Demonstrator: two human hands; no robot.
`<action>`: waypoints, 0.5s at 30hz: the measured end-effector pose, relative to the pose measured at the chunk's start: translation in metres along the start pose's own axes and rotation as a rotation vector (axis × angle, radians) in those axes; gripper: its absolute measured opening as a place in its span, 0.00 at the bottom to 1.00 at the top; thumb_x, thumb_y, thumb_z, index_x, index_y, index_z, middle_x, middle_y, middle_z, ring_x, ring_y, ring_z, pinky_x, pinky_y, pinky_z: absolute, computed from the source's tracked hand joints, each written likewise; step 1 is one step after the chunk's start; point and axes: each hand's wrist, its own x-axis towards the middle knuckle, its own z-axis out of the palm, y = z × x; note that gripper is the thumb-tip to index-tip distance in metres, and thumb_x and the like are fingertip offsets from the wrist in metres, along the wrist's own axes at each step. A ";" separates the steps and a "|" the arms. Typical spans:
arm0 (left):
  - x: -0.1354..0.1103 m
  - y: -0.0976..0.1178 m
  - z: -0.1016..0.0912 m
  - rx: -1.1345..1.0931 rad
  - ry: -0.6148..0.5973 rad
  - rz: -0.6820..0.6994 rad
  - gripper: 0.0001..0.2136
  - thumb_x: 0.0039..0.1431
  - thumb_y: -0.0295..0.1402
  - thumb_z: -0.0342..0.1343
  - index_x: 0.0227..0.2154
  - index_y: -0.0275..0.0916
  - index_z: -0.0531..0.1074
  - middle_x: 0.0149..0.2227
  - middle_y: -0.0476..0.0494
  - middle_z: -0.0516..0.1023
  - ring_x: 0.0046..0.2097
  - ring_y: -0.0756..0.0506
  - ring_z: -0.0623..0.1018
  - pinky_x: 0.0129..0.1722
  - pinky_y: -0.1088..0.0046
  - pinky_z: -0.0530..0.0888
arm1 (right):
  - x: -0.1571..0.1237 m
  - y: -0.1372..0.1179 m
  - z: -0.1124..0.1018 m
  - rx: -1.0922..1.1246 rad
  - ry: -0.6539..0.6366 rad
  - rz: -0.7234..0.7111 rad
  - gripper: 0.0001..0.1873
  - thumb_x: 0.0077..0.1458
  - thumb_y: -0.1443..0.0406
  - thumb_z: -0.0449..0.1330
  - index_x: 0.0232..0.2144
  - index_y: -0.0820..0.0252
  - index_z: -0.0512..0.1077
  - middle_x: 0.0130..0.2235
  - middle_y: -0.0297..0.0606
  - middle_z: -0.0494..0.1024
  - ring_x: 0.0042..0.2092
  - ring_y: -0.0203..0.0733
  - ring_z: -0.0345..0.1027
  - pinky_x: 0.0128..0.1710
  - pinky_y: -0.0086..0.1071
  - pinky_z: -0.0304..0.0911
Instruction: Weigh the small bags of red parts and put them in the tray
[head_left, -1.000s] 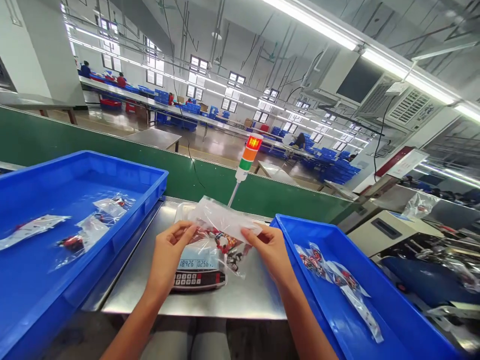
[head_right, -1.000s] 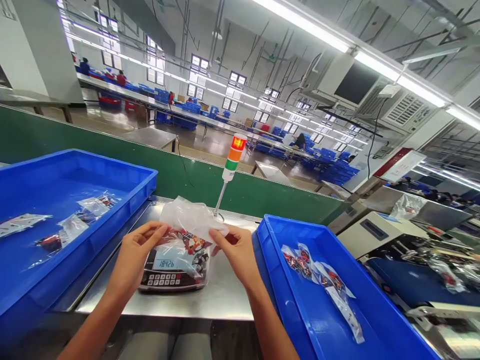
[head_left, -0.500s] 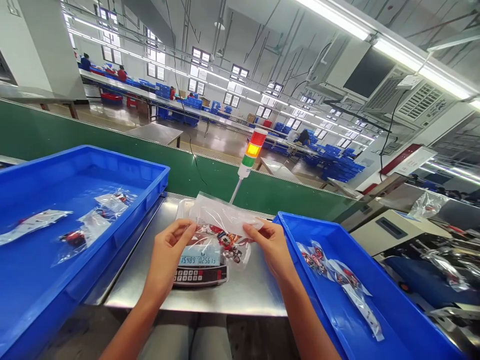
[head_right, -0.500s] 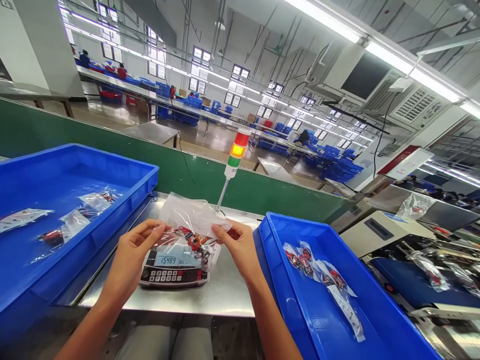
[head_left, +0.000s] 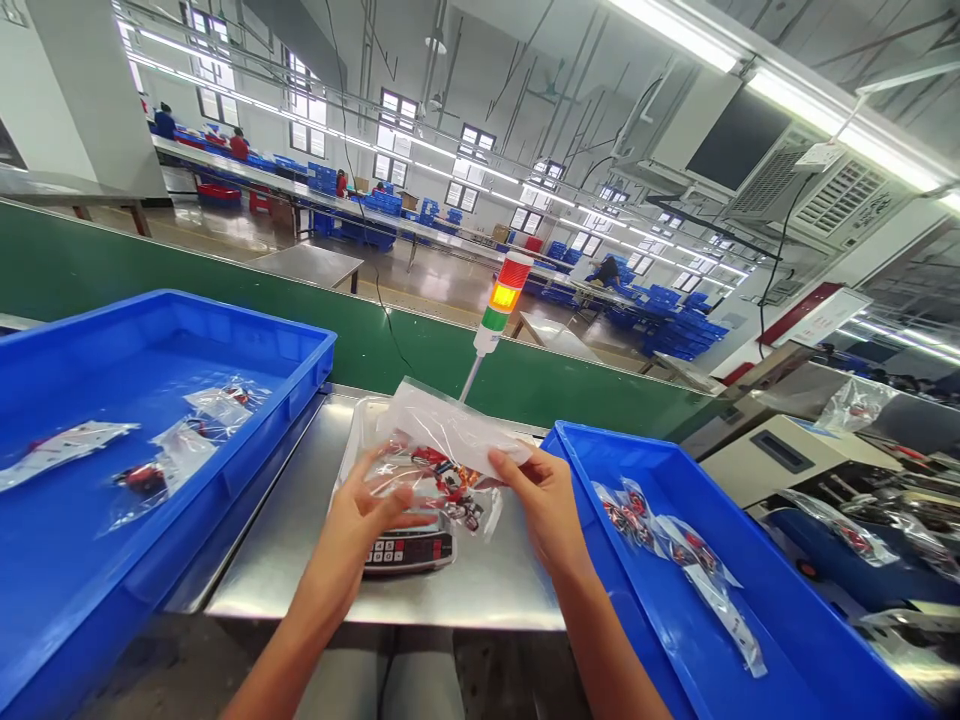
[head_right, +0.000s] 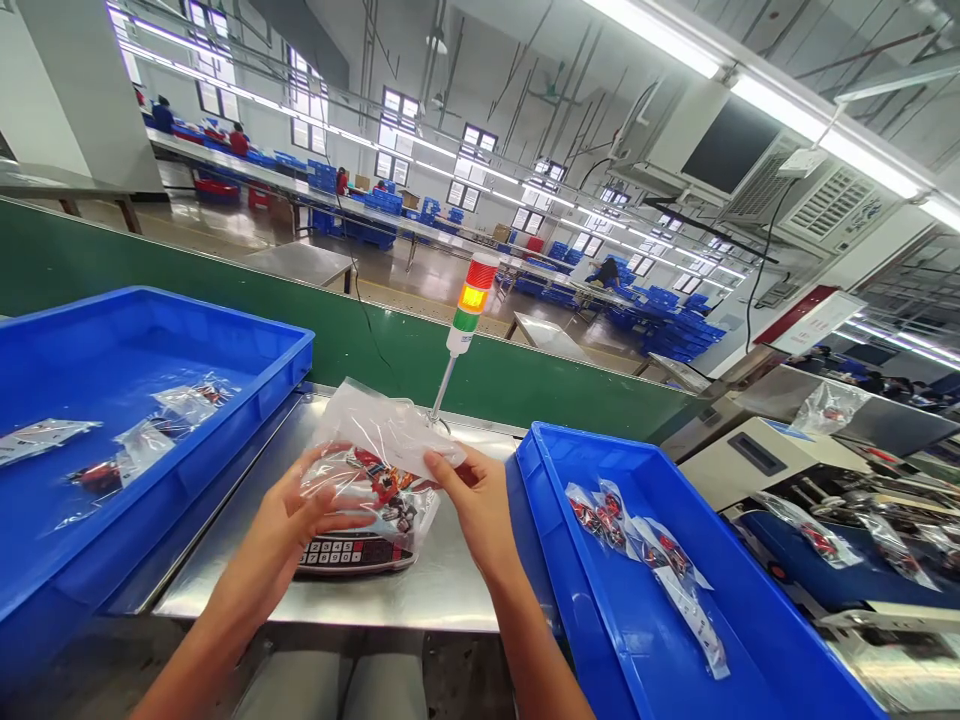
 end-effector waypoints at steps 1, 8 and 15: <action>-0.003 -0.004 0.005 -0.018 -0.017 -0.021 0.46 0.39 0.54 0.74 0.59 0.37 0.65 0.48 0.32 0.80 0.41 0.35 0.83 0.40 0.60 0.82 | -0.001 0.001 0.001 0.005 0.015 -0.007 0.21 0.49 0.48 0.71 0.35 0.58 0.83 0.35 0.40 0.83 0.39 0.49 0.77 0.41 0.40 0.75; -0.016 -0.022 0.036 -0.038 -0.054 -0.074 0.35 0.43 0.48 0.74 0.52 0.35 0.73 0.43 0.34 0.82 0.41 0.37 0.83 0.42 0.62 0.82 | -0.008 0.003 0.012 -0.047 0.105 -0.067 0.21 0.51 0.48 0.69 0.34 0.59 0.83 0.34 0.41 0.83 0.37 0.49 0.76 0.39 0.38 0.74; -0.014 -0.018 0.044 -0.032 -0.015 -0.061 0.30 0.40 0.52 0.73 0.41 0.34 0.79 0.36 0.37 0.83 0.37 0.38 0.83 0.41 0.64 0.82 | -0.013 -0.002 0.010 -0.042 0.088 -0.080 0.19 0.52 0.48 0.68 0.36 0.57 0.84 0.36 0.41 0.83 0.41 0.52 0.77 0.42 0.40 0.74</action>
